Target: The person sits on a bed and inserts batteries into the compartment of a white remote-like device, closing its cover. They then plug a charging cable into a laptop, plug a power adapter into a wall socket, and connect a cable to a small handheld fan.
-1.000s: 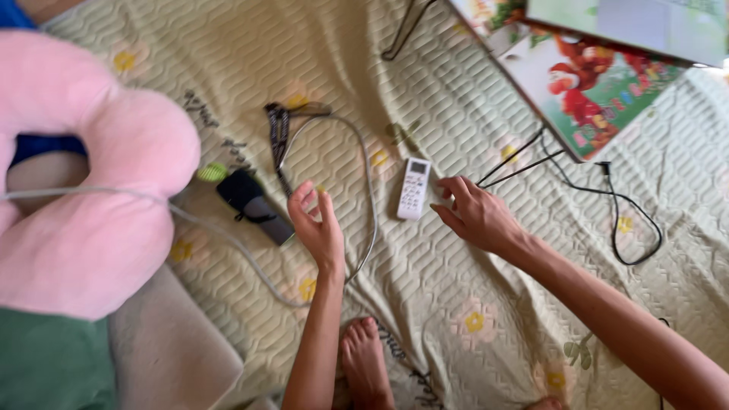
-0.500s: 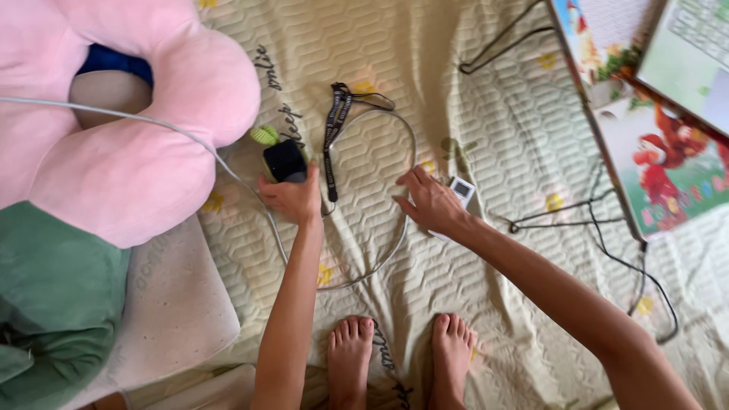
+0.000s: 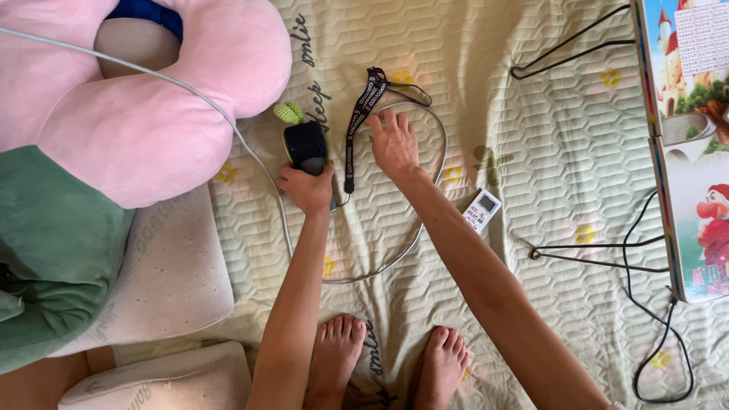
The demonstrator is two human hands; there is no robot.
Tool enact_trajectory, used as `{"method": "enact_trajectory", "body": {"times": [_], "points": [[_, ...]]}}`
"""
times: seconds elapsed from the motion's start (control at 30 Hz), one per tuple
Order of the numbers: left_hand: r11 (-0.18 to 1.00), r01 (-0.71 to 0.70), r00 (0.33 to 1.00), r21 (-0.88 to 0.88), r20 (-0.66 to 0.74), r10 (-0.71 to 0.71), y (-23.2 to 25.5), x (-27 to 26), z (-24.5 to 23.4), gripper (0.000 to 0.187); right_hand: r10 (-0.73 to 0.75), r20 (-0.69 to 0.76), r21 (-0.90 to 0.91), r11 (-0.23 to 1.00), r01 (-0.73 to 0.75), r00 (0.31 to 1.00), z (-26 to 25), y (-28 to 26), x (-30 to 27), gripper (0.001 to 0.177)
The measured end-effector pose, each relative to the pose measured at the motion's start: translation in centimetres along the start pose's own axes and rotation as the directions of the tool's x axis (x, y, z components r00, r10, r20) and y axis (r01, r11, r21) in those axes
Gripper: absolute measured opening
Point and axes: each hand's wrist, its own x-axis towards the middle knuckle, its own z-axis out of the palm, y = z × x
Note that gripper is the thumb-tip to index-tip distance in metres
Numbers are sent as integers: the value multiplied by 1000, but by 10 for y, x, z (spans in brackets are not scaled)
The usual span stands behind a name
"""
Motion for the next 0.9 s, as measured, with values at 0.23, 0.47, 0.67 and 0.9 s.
{"method": "enact_trajectory", "body": {"times": [0.23, 0.47, 0.67, 0.9], "points": [[993, -24, 994, -119, 100, 36, -15, 11, -16, 70, -79, -46, 11, 997, 79, 996, 1, -16, 10, 39], [816, 229, 927, -531, 375, -16, 27, -9, -66, 52, -86, -50, -85, 993, 82, 995, 13, -21, 21, 31], [600, 313, 875, -736, 469, 118, 74, -10, -102, 46, -139, 73, -232, 961, 152, 988, 14, 6, 2, 26], [288, 548, 741, -786, 615, 270, 100, -17, -134, 47, -165, -125, 3, 986, 167, 978, -34, 10, -13, 16]]}}
